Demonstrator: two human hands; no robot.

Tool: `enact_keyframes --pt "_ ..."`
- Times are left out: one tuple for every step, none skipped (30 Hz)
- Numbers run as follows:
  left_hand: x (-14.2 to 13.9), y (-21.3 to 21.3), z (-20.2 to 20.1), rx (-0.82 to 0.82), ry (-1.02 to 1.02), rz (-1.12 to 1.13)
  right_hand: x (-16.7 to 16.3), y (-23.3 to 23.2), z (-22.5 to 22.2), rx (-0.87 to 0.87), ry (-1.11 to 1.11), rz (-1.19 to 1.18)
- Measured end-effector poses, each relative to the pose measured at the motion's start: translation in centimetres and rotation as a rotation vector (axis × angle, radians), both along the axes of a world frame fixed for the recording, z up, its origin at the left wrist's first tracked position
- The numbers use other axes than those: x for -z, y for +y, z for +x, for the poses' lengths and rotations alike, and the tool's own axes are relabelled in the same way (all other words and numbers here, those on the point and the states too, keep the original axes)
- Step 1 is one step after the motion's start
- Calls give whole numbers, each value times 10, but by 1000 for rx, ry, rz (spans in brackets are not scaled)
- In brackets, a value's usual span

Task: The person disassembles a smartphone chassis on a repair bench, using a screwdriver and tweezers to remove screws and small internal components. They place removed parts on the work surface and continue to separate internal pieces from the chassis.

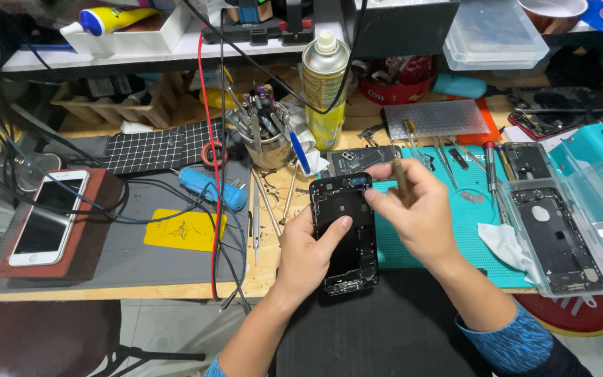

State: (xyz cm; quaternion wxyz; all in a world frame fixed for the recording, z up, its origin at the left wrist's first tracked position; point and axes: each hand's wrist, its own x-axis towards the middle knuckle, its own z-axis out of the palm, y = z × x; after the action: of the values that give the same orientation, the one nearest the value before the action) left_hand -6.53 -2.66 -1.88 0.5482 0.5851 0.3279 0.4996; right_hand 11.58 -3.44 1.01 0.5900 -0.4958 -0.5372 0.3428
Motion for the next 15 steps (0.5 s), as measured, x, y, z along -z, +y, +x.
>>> enact_keyframes --pt "-2 1 0 -7 -2 18 -2 -1 0 35 -69 48" --pt "-4 2 0 -22 -1 12 -4 -2 3 55 -214 141" --pt "-5 3 -1 -37 0 4 -7 -4 7 73 -359 233" --pt "-7 5 -3 -53 1 -4 -9 -5 10 91 -504 325" --pt "-9 9 -6 -64 45 40 -11 -4 14 85 -543 324" --pt "-11 13 -10 -75 93 82 -13 -2 19 79 -580 321" --pt "-12 18 -15 -82 140 121 -14 -1 24 74 -616 313" --pt "-12 22 -19 -71 154 122 -15 -1 31 74 -575 236" --pt "-12 27 -22 -60 168 123 -17 1 39 75 -534 160" --pt "-11 33 -26 -47 183 126 -17 3 47 78 -491 85" --pt "-10 38 -29 -27 203 151 -18 4 56 108 -576 -25" --pt "-8 44 -30 -5 221 176 -19 4 68 138 -661 -137" --pt "-6 48 -29 19 237 202 -19 4 79 170 -745 -251" --pt "-4 52 -27 19 246 185 -17 4 87 192 -806 -270" --pt "-2 55 -24 19 255 170 -14 3 94 215 -867 -289"
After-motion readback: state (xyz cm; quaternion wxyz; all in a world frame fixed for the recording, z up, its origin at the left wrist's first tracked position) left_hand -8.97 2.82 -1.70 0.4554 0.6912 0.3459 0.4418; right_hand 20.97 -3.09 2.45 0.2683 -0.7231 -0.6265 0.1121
